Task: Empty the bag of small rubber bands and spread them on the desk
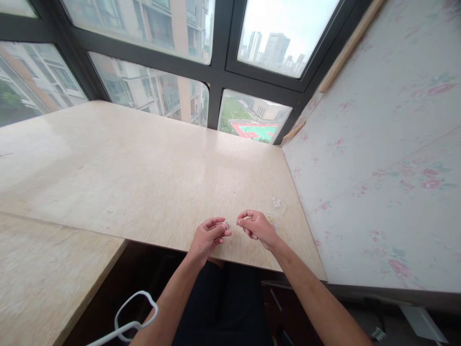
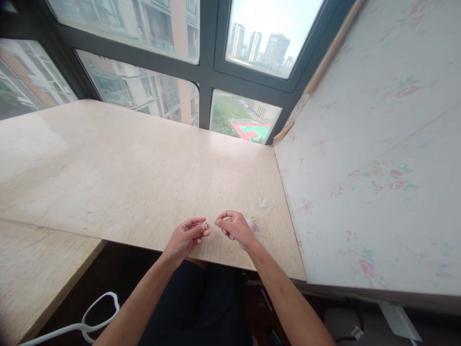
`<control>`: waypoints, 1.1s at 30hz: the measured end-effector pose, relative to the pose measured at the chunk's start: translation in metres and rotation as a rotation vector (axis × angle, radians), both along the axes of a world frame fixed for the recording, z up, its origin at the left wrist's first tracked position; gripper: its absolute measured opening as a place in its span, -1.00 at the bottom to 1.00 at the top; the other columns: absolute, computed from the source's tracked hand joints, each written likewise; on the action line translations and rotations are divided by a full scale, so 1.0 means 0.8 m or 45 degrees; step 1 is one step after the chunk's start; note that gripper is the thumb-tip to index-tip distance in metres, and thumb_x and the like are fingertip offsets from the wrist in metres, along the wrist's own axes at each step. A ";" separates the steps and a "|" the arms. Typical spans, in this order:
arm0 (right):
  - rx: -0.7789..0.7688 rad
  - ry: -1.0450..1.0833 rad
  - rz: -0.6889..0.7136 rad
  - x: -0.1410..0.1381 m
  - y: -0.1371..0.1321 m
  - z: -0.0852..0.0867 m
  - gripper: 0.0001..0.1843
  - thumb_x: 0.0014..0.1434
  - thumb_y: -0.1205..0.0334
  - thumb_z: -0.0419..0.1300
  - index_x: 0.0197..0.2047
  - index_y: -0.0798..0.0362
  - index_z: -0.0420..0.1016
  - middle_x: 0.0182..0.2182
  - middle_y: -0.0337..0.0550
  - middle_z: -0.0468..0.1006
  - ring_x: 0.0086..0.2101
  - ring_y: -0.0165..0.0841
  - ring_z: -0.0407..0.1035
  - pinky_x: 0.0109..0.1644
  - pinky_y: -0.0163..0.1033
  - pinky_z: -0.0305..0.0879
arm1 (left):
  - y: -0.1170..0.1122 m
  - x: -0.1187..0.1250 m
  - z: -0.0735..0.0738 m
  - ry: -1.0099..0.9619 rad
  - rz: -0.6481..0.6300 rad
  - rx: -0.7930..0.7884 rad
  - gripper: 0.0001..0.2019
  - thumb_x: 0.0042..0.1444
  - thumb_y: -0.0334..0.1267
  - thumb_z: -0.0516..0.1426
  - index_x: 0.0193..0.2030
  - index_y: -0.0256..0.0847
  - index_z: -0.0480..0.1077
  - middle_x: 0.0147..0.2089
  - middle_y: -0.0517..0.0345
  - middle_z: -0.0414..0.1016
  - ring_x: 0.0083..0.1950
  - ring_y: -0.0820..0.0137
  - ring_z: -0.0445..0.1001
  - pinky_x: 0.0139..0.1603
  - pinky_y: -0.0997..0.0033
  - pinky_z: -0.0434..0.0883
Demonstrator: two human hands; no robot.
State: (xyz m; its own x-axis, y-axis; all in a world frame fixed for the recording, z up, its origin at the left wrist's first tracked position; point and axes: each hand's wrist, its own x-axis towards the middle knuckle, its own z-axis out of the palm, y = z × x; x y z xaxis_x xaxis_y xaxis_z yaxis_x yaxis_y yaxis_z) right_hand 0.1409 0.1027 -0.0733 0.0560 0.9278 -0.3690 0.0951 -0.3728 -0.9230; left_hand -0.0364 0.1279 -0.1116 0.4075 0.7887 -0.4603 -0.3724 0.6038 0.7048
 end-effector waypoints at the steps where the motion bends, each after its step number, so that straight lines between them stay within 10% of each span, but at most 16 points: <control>1: -0.012 0.011 -0.014 -0.002 0.001 -0.001 -0.73 -0.05 0.08 0.33 -0.37 0.07 0.40 -0.73 -0.43 0.31 -0.74 -0.59 0.01 -0.71 -0.45 -0.16 | 0.000 0.000 -0.001 -0.005 0.000 0.002 -0.62 -0.14 -0.33 0.40 -0.17 -0.32 0.43 -0.28 -0.01 0.60 -0.34 0.40 0.59 -0.55 0.65 0.34; 33: -0.037 -0.120 -0.003 -0.030 -0.003 -0.010 -0.81 0.01 0.17 0.27 -0.42 0.07 0.36 -0.71 -0.39 0.35 -0.73 -0.59 0.09 -0.70 -0.47 -0.07 | -0.007 0.009 0.000 0.036 0.051 0.079 -0.72 -0.11 -0.31 0.38 -0.25 -0.38 0.51 -0.34 -0.03 0.61 -0.32 0.34 0.59 -0.21 0.40 0.57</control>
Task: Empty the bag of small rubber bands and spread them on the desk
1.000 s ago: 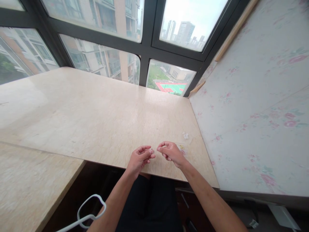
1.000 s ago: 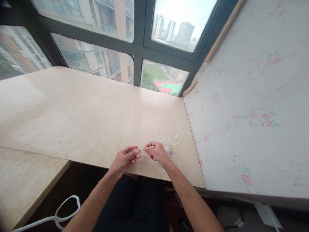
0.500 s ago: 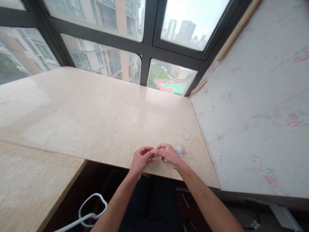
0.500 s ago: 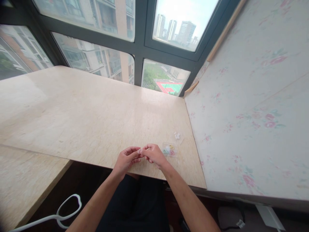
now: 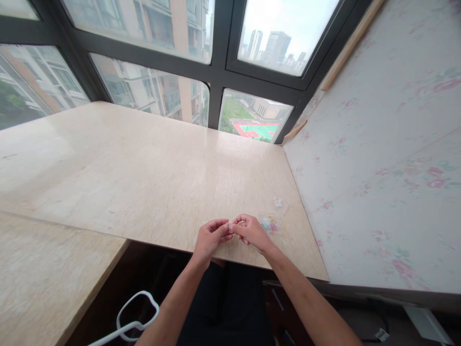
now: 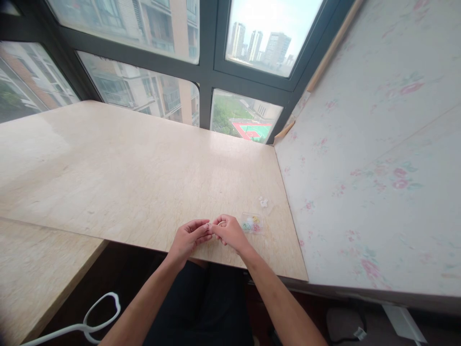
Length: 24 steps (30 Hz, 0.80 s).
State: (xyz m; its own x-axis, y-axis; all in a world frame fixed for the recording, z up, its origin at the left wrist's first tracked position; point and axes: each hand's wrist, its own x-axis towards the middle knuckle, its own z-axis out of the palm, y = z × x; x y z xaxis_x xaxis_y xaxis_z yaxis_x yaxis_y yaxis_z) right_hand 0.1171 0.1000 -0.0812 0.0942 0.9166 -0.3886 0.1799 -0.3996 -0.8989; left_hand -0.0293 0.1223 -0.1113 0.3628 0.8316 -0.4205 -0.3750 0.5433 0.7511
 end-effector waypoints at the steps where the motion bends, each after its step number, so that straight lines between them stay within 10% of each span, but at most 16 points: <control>1: 0.021 0.001 0.009 0.003 -0.003 0.001 -0.81 0.02 0.16 0.26 -0.39 0.07 0.37 -0.69 -0.40 0.35 -0.72 -0.58 0.10 -0.70 -0.47 -0.05 | 0.000 0.000 0.000 -0.003 0.009 -0.013 -0.72 -0.11 -0.31 0.38 -0.25 -0.38 0.51 -0.35 -0.03 0.60 -0.32 0.32 0.60 -0.22 0.39 0.57; 10: 0.427 -0.639 -0.101 0.108 -0.042 -0.001 -0.56 0.06 0.08 0.23 0.00 0.04 0.34 -0.27 -0.10 0.50 -0.29 -0.27 0.43 -0.23 -0.16 0.41 | 0.001 -0.016 0.002 -0.050 0.070 -0.061 -0.65 -0.15 -0.33 0.40 -0.19 -0.35 0.50 -0.29 0.02 0.57 -0.30 0.31 0.60 -0.37 0.50 0.54; 15: 0.468 -1.227 0.247 0.147 -0.049 -0.001 -0.27 0.03 0.17 0.22 0.28 0.00 0.16 0.22 0.06 0.28 0.23 -0.06 0.11 0.26 0.10 0.07 | 0.000 -0.021 0.004 -0.028 0.091 -0.049 -0.65 -0.15 -0.29 0.40 -0.20 -0.34 0.50 -0.31 0.05 0.55 -0.33 0.37 0.59 -0.41 0.55 0.49; 24: 0.263 -1.341 0.543 0.140 -0.021 0.001 -0.26 0.00 0.21 0.17 0.28 0.15 0.25 0.18 0.13 0.38 0.16 -0.07 0.26 0.23 0.03 0.15 | 0.007 -0.064 0.016 0.147 0.167 0.108 -0.71 -0.07 -0.24 0.33 -0.19 -0.31 0.52 -0.32 0.08 0.52 -0.28 0.39 0.56 -0.36 0.56 0.42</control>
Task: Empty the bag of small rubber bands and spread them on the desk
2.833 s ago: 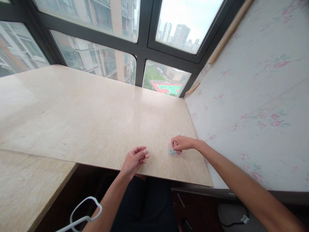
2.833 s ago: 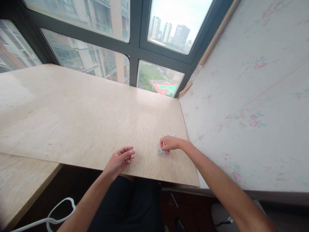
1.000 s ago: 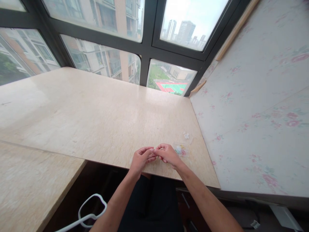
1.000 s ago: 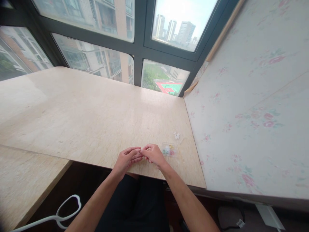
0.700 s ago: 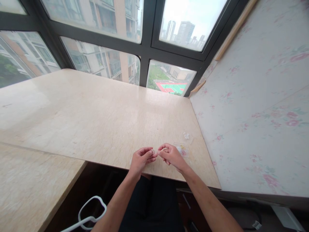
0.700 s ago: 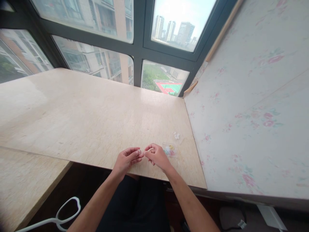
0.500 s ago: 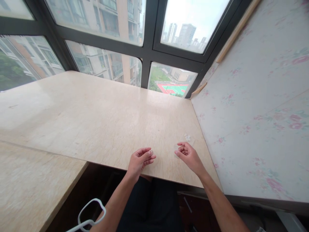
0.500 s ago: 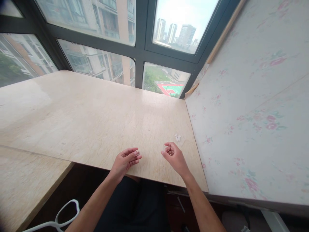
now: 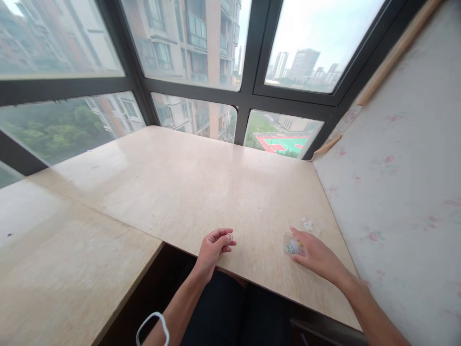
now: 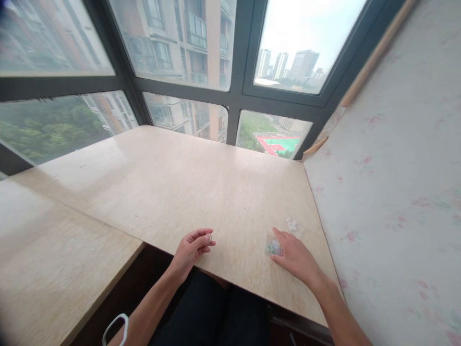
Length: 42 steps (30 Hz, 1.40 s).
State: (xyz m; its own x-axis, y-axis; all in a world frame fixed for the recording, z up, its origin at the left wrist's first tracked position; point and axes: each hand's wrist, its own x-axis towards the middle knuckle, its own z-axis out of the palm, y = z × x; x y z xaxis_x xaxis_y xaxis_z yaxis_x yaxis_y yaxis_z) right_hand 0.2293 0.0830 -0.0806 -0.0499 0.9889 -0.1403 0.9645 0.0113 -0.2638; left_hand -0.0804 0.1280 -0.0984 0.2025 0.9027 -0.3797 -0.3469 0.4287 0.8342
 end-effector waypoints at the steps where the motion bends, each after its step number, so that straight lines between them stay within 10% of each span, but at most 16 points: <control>1: -0.015 0.002 0.006 -0.002 0.002 0.000 -0.27 0.00 0.20 0.16 0.27 0.16 0.27 0.17 0.12 0.39 0.15 -0.08 0.28 0.23 0.01 0.16 | 0.003 -0.008 0.001 0.008 0.027 0.018 -0.71 -0.08 -0.25 0.33 -0.19 -0.31 0.52 -0.31 0.08 0.52 -0.27 0.39 0.55 -0.35 0.55 0.43; 10: 0.076 0.152 -0.006 -0.054 0.034 0.012 -0.30 0.05 -0.02 0.20 0.23 0.10 0.32 0.17 0.07 0.40 0.14 -0.06 0.29 0.19 0.03 0.22 | 0.032 -0.073 -0.001 -0.078 0.363 0.005 -0.82 -0.09 -0.41 0.32 -0.30 -0.36 0.49 -0.39 0.09 0.50 -0.29 0.39 0.55 -0.27 0.49 0.49; 18: 0.180 0.324 0.284 -0.186 0.140 0.051 -0.36 -0.01 0.03 0.34 0.13 0.06 0.43 0.04 0.09 0.52 0.03 -0.03 0.41 0.11 0.05 0.29 | 0.061 -0.108 -0.003 -0.406 0.625 -0.316 -0.78 -0.10 -0.63 0.01 -0.36 -0.36 0.40 -0.35 -0.02 0.50 -0.36 0.45 0.53 -0.43 0.56 0.45; 28: 0.285 0.578 0.634 -0.352 0.209 0.050 -0.23 -0.04 0.20 0.40 0.23 0.13 0.30 0.15 0.16 0.40 0.13 -0.05 0.30 0.20 0.06 0.22 | 0.107 -0.140 0.015 -0.894 0.303 -0.399 -0.62 0.21 -0.03 0.05 -0.23 -0.40 0.42 -0.36 -0.09 0.52 -0.34 0.27 0.53 -0.24 0.28 0.52; 42: 0.335 0.931 0.656 -0.376 0.224 0.008 -0.24 0.10 0.11 0.29 0.32 -0.02 0.13 0.23 0.09 0.29 0.21 -0.09 0.18 0.19 0.09 0.24 | 0.158 -0.184 0.035 -0.637 0.430 -0.229 -0.50 0.20 0.16 0.03 -0.35 -0.34 0.39 -0.46 0.02 0.45 -0.46 0.38 0.45 -0.41 0.43 0.42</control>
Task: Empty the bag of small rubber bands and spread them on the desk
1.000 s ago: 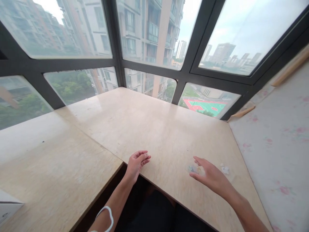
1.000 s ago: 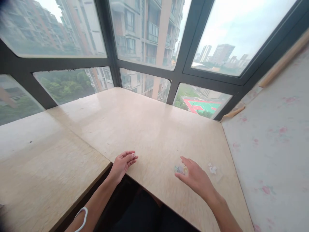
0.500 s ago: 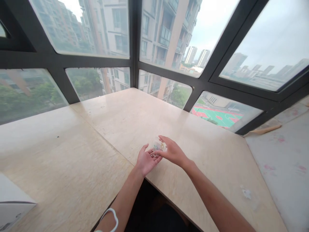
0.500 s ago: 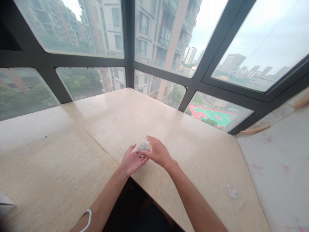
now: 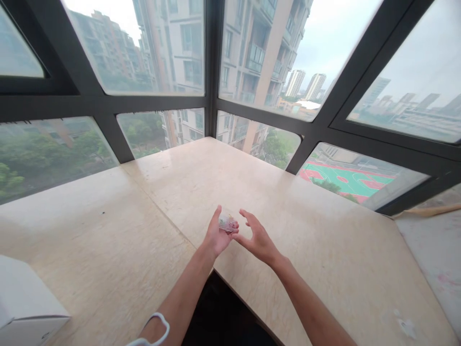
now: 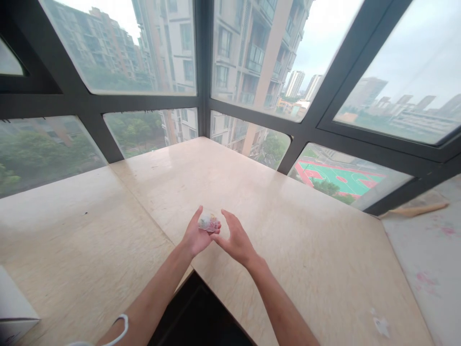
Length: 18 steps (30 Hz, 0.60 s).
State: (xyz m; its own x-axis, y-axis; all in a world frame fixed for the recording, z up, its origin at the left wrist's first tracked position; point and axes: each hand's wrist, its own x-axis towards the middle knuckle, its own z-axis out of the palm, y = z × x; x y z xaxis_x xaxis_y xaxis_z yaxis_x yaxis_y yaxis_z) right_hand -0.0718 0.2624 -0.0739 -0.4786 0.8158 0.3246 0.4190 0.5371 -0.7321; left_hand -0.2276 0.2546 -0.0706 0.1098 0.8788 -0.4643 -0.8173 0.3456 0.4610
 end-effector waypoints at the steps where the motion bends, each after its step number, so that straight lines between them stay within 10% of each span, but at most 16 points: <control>1: -0.035 0.040 -0.017 0.006 -0.002 -0.006 -0.25 0.11 0.10 0.28 0.32 -0.03 0.13 0.23 0.08 0.29 0.20 -0.10 0.20 0.17 0.08 0.28 | 0.010 -0.007 -0.001 0.094 0.050 0.007 -0.49 0.18 0.19 0.04 -0.36 -0.32 0.38 -0.47 0.05 0.43 -0.47 0.40 0.43 -0.43 0.45 0.39; 9: -0.374 0.223 -0.245 0.076 -0.038 -0.066 -0.42 0.15 0.10 0.22 0.23 0.02 0.27 0.06 0.08 0.49 0.08 -0.13 0.38 0.10 0.07 0.37 | 0.103 -0.019 -0.026 1.712 0.355 0.224 -0.50 -0.07 0.18 0.25 -0.24 -0.24 0.33 -0.20 -0.06 0.41 -0.01 0.10 0.36 0.00 0.21 0.27; 13: -0.415 0.258 -0.297 0.114 -0.061 -0.086 -0.47 0.15 0.12 0.21 0.19 0.03 0.33 0.02 0.06 0.53 0.03 -0.15 0.43 0.13 0.06 0.35 | 0.115 0.004 -0.060 2.384 0.110 0.564 -0.45 -0.05 0.05 0.29 -0.01 -0.25 0.32 0.02 -0.22 0.35 0.15 -0.01 0.24 0.20 0.08 0.11; 18: -0.386 0.263 -0.367 0.144 -0.090 -0.094 -0.54 0.19 0.10 0.17 0.15 0.01 0.38 -0.03 0.02 0.56 -0.02 -0.16 0.46 0.10 0.04 0.40 | 0.113 0.010 -0.084 2.625 -0.143 0.681 -0.35 -0.01 0.06 0.25 0.16 -0.22 0.24 0.15 -0.24 0.27 0.20 -0.04 0.20 0.19 0.06 0.13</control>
